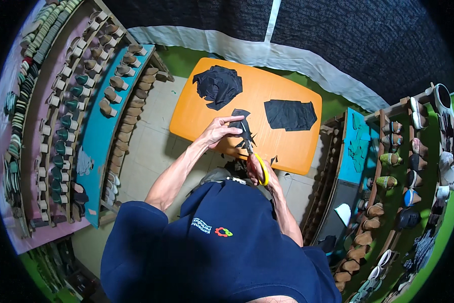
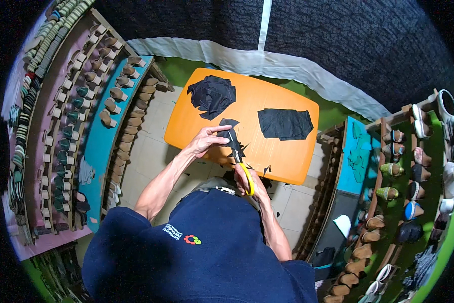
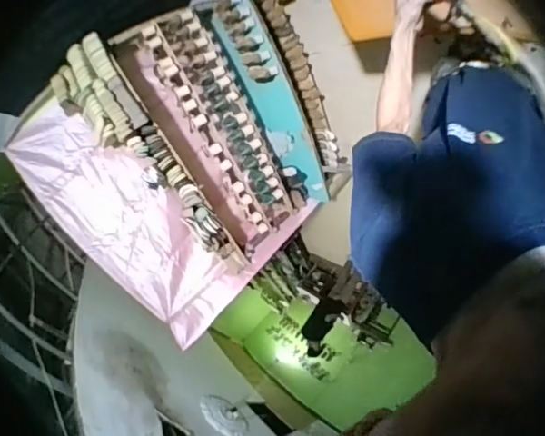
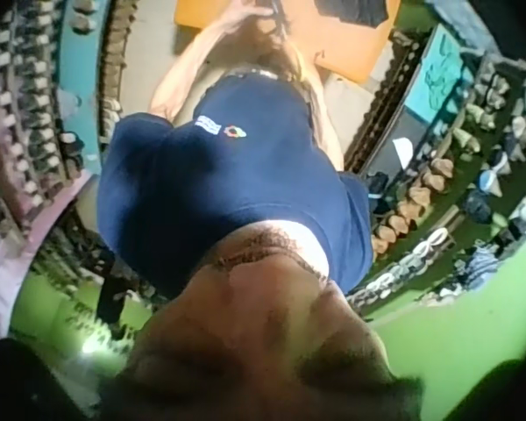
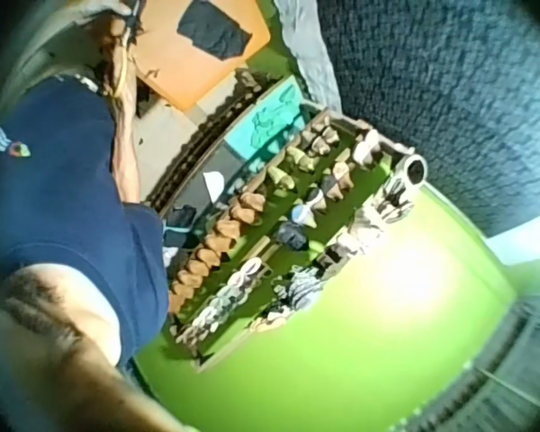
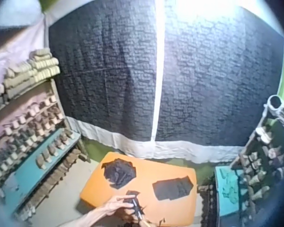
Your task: The person uses yellow-handled scissors to cut black fabric pieces on an orange table. They trim the edges of the fabric, occasionally rotating the material to follow the cut line, and place the cut pieces on the table.
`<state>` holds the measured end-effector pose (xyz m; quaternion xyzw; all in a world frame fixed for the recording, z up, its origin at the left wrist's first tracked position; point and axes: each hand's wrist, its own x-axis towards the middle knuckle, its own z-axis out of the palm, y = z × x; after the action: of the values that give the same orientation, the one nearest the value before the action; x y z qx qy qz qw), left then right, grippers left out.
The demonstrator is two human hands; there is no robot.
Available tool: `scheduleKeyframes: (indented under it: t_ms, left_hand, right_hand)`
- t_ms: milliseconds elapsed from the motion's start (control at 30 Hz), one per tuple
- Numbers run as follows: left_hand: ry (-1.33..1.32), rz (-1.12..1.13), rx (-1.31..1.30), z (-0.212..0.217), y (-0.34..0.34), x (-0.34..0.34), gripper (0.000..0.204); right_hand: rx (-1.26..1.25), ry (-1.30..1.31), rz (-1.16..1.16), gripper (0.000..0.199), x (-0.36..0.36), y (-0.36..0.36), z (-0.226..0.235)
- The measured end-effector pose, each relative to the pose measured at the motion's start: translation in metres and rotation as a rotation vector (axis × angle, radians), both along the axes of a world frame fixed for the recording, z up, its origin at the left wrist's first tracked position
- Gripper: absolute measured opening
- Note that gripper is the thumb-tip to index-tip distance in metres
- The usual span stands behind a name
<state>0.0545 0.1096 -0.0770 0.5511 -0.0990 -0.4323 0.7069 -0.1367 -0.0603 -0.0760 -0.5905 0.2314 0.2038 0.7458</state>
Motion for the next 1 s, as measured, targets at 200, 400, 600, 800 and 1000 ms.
scheduleKeyframes:
  t_ms: [200,400,600,800,1000]
  left_hand:
    - [0.050,0.099,-0.033,-0.009,0.000,-0.002,0.051]
    - [0.068,0.156,-0.072,-0.012,-0.004,-0.008,0.049]
    - [0.062,0.187,-0.095,-0.013,-0.004,-0.012,0.050]
    - [0.106,0.216,-0.086,-0.010,-0.006,-0.014,0.050]
    - [0.037,0.176,-0.072,-0.014,-0.004,-0.007,0.052]
  right_hand:
    - [-0.033,0.034,0.000,0.051,0.000,-0.001,0.009]
    - [-0.071,-0.039,0.025,0.058,0.000,-0.001,0.008]
    - [-0.097,-0.035,0.007,0.059,0.001,0.002,0.007]
    - [-0.121,-0.045,-0.011,0.062,-0.002,0.006,0.000]
    - [0.026,-0.067,-0.009,0.065,0.001,0.010,0.006]
